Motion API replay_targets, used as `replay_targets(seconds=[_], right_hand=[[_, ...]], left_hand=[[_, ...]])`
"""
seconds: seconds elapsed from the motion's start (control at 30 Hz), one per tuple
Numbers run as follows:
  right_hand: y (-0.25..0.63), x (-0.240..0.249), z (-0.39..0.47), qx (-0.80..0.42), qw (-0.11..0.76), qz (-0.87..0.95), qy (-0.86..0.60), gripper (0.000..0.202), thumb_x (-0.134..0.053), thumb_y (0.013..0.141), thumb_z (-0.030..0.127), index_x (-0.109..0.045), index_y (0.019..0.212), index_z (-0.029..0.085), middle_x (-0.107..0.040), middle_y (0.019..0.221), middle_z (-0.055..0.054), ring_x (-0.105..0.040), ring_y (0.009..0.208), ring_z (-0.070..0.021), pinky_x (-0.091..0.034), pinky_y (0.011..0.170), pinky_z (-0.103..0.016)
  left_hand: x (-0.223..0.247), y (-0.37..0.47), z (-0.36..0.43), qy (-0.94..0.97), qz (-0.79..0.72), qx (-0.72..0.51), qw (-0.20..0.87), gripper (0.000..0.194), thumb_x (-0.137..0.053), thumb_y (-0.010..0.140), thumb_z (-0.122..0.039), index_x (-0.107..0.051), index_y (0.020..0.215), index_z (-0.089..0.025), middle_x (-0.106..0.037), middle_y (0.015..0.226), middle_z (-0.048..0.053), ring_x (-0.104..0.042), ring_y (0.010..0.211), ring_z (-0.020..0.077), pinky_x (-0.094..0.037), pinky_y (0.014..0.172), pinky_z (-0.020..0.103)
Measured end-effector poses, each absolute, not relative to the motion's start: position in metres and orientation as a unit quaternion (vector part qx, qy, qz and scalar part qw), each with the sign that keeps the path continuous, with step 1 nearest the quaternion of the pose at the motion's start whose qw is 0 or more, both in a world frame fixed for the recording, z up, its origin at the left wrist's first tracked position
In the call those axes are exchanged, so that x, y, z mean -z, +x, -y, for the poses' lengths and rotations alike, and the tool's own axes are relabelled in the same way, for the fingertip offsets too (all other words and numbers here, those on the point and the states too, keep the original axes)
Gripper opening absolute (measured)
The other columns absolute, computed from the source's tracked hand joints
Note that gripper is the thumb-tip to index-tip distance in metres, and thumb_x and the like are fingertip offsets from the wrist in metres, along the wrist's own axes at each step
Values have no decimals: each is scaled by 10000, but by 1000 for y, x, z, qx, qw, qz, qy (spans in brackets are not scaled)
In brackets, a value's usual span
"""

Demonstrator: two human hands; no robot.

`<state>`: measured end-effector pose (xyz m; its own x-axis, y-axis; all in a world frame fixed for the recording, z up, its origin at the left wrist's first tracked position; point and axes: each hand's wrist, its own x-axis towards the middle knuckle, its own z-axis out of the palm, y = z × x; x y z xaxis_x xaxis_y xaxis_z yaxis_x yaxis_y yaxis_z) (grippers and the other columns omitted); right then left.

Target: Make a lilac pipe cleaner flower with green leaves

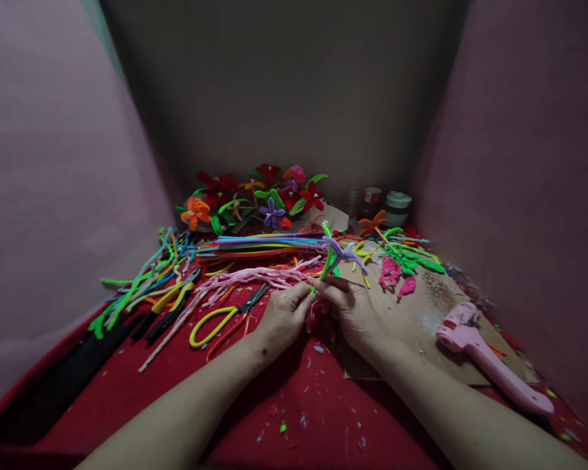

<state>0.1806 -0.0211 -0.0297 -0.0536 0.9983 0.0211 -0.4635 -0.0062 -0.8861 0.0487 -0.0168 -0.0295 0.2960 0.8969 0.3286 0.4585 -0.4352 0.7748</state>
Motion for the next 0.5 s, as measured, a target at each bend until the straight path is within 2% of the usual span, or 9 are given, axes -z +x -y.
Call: replay_targets(seconds=[0.13,0.23,0.37,0.5], right_hand=[[180,34,20,-623,590,389,-335,234,-730,628,351,-696,740,148,-559,539,26,-415,474,-89,-329,473,-234],[181,38,19,-633,587,400,-307,237,-700,670,366,-692,795,165,-595,577,12,-461,493,-112,-366,502,-254],[183,36,20,-617,593,414,-309,159,-708,669,314,-656,674,163,-559,552,35,-446,492,-97,-345,492,-235],[183,32,20,-639,575,415,-297,159,-695,688,281,-629,617,155,-558,548,37,-471,503,-96,-374,519,-237]], left_hand=[[24,51,17,662,-457,-385,452,261,-497,827,-321,-498,613,-170,-410,474,-63,-332,387,58,-245,403,196],[21,52,17,588,-420,-384,574,274,-544,801,-379,-508,640,-160,-462,472,-58,-323,334,41,-223,348,179],[19,50,14,509,-346,-371,695,255,-619,763,-375,-532,703,-142,-501,496,-50,-279,313,11,-225,323,145],[20,46,12,475,-301,-338,755,233,-621,777,-343,-535,727,-131,-502,502,-50,-240,292,-4,-214,302,128]])
